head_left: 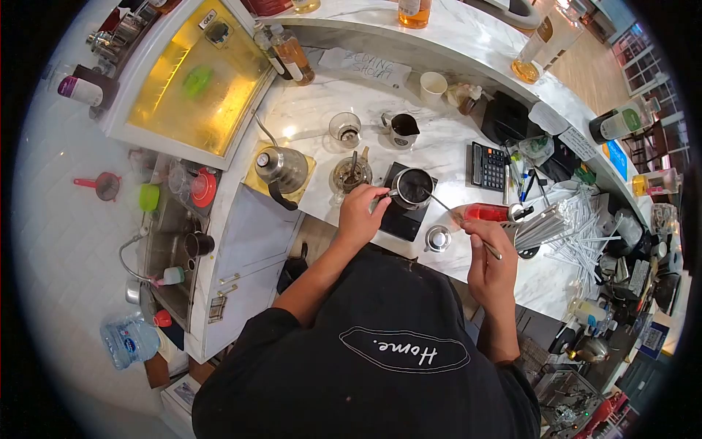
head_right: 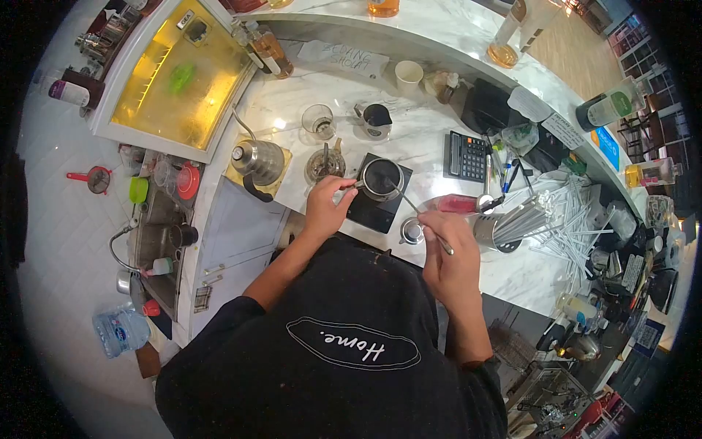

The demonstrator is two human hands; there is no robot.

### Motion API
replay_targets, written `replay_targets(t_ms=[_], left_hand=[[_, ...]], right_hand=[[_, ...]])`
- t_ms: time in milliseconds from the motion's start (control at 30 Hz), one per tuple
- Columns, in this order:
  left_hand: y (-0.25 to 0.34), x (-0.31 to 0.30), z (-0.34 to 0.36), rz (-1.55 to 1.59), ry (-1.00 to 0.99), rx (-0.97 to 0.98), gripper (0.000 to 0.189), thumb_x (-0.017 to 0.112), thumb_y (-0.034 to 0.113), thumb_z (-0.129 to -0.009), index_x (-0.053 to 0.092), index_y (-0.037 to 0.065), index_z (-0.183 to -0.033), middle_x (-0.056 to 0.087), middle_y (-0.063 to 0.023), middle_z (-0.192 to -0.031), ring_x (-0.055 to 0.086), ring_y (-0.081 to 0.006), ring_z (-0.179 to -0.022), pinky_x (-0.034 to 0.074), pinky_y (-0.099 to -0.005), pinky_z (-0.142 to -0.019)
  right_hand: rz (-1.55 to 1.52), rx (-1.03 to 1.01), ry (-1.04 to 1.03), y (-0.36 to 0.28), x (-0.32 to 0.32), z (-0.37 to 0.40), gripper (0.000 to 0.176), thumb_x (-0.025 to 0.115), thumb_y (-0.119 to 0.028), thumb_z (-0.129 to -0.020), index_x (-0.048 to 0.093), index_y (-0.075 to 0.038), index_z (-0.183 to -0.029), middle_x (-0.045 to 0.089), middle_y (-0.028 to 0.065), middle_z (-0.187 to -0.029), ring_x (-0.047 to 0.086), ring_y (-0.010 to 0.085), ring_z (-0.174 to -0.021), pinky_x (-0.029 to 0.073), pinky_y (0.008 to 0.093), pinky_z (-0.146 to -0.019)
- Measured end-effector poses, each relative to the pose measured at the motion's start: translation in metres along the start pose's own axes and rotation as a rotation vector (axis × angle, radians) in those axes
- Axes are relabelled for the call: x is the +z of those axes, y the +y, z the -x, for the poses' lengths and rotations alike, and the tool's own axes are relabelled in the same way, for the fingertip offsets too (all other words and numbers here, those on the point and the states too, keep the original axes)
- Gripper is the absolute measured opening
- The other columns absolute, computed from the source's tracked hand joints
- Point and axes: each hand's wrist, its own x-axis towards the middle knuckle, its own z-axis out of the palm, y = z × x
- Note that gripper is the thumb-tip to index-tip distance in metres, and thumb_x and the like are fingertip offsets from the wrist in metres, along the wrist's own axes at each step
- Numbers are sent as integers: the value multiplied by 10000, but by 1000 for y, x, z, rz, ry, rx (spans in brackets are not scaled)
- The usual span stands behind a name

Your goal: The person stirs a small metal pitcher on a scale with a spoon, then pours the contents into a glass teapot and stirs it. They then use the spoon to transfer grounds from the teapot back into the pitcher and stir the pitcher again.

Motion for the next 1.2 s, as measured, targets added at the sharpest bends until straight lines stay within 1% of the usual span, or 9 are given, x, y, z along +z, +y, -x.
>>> replay_targets(t_ms=[167,300,367,500,567,700,767,967,1200], left_hand=[[1,-1,0,-10,9,23,191,787,87,-878,753,51,-1063,715,-125,-962,688,-337,-906,532,-418,-794],[6,0,-1,-2,0,41,190,784,93,-881,761,64,-1067,717,-126,-972,684,-346,-910,530,-423,-797],[6,2,-1,-13,1,29,181,781,110,-889,772,76,-1066,721,-111,-970,681,-336,-926,514,-427,-815],[6,2,0,-61,8,44,181,781,129,-894,785,97,-1072,727,-84,-975,676,-310,-949,484,-426,-842],[9,-1,-1,-109,-9,38,187,779,85,-888,801,76,-1074,747,-122,-989,694,-322,-956,525,-412,-864],[7,1,0,-103,1,34,192,781,86,-887,804,84,-1078,747,-119,-990,692,-319,-963,522,-410,-867],[9,2,0,-103,26,48,195,784,83,-884,805,83,-1078,746,-119,-989,692,-317,-961,522,-409,-863],[9,1,-1,-101,18,48,180,783,85,-885,806,73,-1063,743,-131,-985,692,-326,-960,523,-417,-857],[8,0,-1,-85,1,1,192,786,94,-886,803,78,-1076,737,-131,-996,688,-326,-967,517,-418,-862]], right_hand=[[-5,57,61,4,0,0,155,633,60,-945,676,12,-1086,708,192,-1035,684,373,-944,532,415,-834],[-34,16,34,4,0,3,162,629,66,-945,673,13,-1091,704,192,-1033,682,379,-945,531,419,-839],[-17,-40,3,2,5,-3,147,619,40,-966,668,12,-1102,704,189,-1034,681,375,-941,531,422,-841],[-2,-46,35,10,6,-6,157,626,39,-961,662,10,-1111,703,188,-1032,680,373,-939,530,421,-841],[3,-27,54,10,2,-4,167,634,44,-951,660,10,-1112,699,193,-1030,676,378,-941,528,425,-845],[-52,-10,17,8,0,2,158,627,37,-960,661,10,-1112,704,196,-1042,677,382,-950,529,429,-852],[-38,-37,-12,8,3,-2,139,616,13,-980,662,10,-1111,708,195,-1049,679,379,-945,530,426,-849],[-7,-33,51,14,-1,-6,167,634,46,-947,662,8,-1107,704,190,-1037,679,375,-939,529,425,-842],[-54,-63,-7,12,6,-9,155,634,50,-952,669,7,-1097,713,180,-1032,682,377,-947,531,432,-841]])
